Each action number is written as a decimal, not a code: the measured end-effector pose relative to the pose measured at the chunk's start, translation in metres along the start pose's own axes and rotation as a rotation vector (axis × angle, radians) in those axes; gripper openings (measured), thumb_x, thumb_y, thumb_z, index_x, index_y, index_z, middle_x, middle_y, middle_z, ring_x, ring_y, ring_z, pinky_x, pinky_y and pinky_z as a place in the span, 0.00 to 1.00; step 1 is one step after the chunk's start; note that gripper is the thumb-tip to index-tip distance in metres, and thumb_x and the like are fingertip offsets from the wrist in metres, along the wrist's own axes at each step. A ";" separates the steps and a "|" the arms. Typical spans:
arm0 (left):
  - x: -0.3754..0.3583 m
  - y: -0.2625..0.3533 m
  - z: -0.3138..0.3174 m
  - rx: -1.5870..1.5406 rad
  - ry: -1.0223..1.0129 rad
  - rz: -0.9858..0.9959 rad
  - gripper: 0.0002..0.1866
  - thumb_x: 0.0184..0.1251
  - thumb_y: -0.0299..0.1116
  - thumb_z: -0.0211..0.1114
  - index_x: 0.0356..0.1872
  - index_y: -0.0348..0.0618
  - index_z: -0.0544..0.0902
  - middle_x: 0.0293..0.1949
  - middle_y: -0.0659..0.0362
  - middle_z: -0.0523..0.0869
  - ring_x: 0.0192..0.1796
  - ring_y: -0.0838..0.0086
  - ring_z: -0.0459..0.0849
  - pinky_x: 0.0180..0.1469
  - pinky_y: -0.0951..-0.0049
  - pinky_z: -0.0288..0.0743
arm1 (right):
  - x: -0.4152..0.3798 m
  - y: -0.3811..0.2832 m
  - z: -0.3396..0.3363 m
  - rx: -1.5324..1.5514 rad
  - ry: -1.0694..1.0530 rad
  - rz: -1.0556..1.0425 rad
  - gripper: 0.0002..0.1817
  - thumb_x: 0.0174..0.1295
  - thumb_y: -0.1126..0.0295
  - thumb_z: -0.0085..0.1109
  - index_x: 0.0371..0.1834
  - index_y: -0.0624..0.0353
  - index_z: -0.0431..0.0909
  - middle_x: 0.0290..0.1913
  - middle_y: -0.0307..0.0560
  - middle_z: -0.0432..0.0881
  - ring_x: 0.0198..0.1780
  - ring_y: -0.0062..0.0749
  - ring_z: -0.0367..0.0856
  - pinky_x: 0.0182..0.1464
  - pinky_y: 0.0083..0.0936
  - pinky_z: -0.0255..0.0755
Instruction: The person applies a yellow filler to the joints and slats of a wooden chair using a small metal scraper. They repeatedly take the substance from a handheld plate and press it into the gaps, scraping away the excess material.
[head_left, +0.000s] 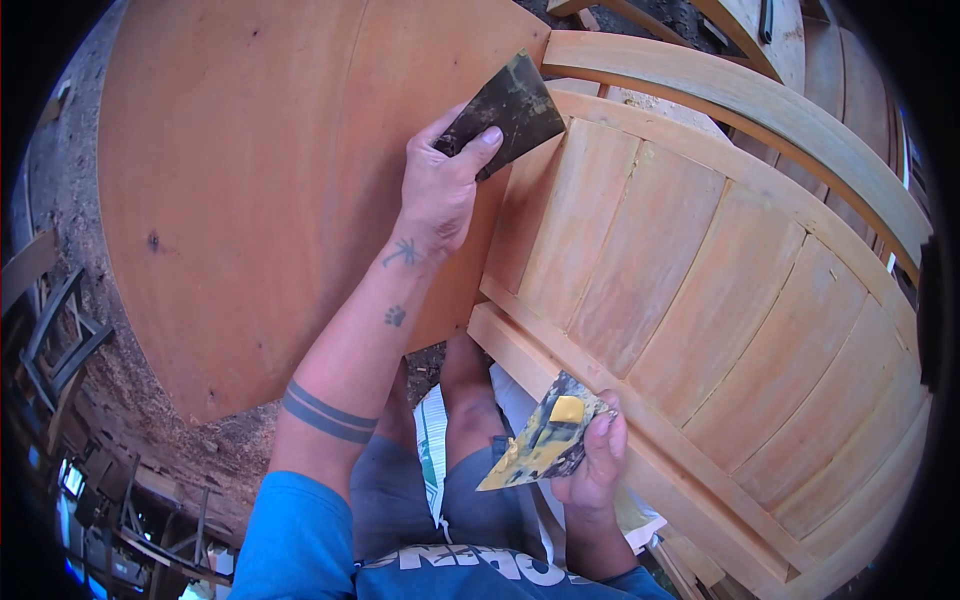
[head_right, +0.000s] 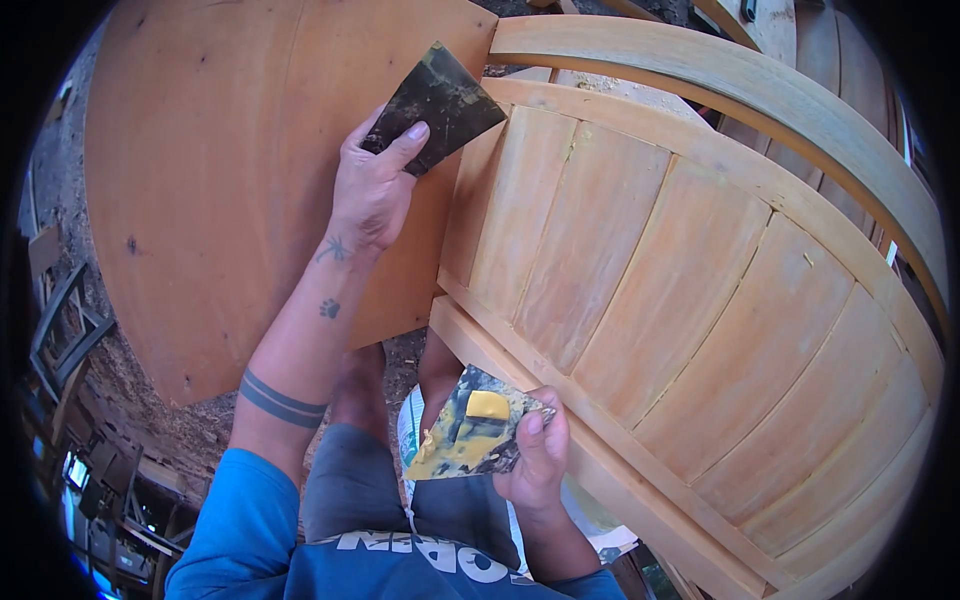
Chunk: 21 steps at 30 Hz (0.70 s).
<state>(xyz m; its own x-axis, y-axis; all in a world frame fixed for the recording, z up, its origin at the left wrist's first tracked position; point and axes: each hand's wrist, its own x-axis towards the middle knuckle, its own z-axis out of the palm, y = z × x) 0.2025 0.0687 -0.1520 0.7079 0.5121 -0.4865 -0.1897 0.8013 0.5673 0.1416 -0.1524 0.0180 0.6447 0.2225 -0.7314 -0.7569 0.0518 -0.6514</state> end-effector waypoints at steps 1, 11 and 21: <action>0.001 0.000 0.000 0.016 -0.003 0.005 0.17 0.63 0.21 0.64 0.54 0.31 0.79 0.45 0.58 0.86 0.46 0.80 0.82 0.55 0.78 0.74 | 0.000 0.000 -0.001 -0.004 -0.002 0.002 0.12 0.72 0.60 0.49 0.43 0.56 0.61 0.41 0.47 0.79 0.40 0.27 0.81 0.44 0.25 0.78; 0.004 0.012 -0.009 0.244 -0.131 -0.056 0.13 0.63 0.20 0.65 0.49 0.35 0.83 0.42 0.61 0.86 0.44 0.81 0.81 0.53 0.79 0.74 | 0.000 0.003 -0.005 0.000 0.013 0.013 0.13 0.72 0.60 0.49 0.43 0.56 0.61 0.41 0.48 0.79 0.39 0.28 0.82 0.44 0.26 0.78; -0.008 0.026 -0.010 0.407 -0.144 -0.189 0.12 0.63 0.20 0.65 0.47 0.36 0.83 0.40 0.63 0.85 0.43 0.82 0.80 0.51 0.80 0.73 | -0.002 0.005 -0.003 0.016 -0.015 0.026 0.12 0.72 0.61 0.49 0.44 0.57 0.61 0.42 0.49 0.79 0.41 0.30 0.82 0.45 0.27 0.78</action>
<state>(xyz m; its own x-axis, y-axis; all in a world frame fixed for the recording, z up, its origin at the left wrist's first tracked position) 0.1852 0.0888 -0.1399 0.7970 0.2978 -0.5255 0.2130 0.6755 0.7059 0.1371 -0.1557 0.0154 0.6232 0.2387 -0.7447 -0.7750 0.0616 -0.6289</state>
